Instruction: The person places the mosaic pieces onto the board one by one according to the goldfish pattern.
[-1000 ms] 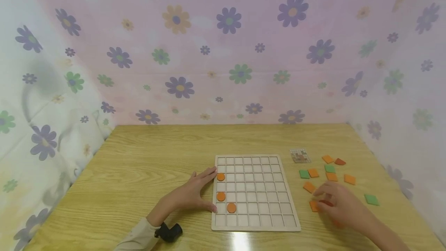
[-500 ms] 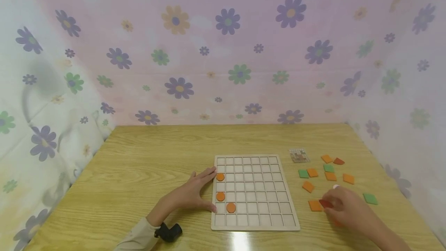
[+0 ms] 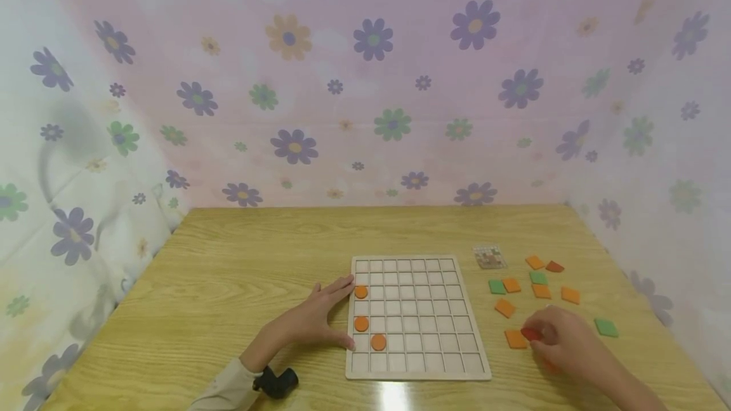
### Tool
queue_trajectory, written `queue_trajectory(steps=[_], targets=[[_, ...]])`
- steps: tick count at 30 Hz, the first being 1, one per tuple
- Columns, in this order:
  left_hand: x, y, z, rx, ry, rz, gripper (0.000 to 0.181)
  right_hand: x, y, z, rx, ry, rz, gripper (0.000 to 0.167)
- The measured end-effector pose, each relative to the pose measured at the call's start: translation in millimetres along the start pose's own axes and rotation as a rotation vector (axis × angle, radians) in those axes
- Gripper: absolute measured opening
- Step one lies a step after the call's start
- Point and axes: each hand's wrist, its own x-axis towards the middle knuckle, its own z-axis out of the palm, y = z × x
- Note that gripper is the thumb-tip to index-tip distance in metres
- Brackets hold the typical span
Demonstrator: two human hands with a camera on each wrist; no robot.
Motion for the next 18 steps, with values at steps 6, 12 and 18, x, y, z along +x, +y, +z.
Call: queue_trajectory(steps=[6, 12, 18], targets=[[1.0, -1.5, 0.9, 0.014, -0.008, -0.01, 0.106, 2.1, 3, 1, -0.003, -0.025, 0.021, 0.022], [0.8, -1.3, -0.3, 0.01, -0.013, -0.011, 0.106, 8.0, 3, 0, 0.04, -0.018, 0.001, 0.025], [0.7, -2.3, 0.5, 0.011, -0.011, -0.007, 0.106, 18.5, -7, -2, 0.063, -0.036, -0.009, 0.024]])
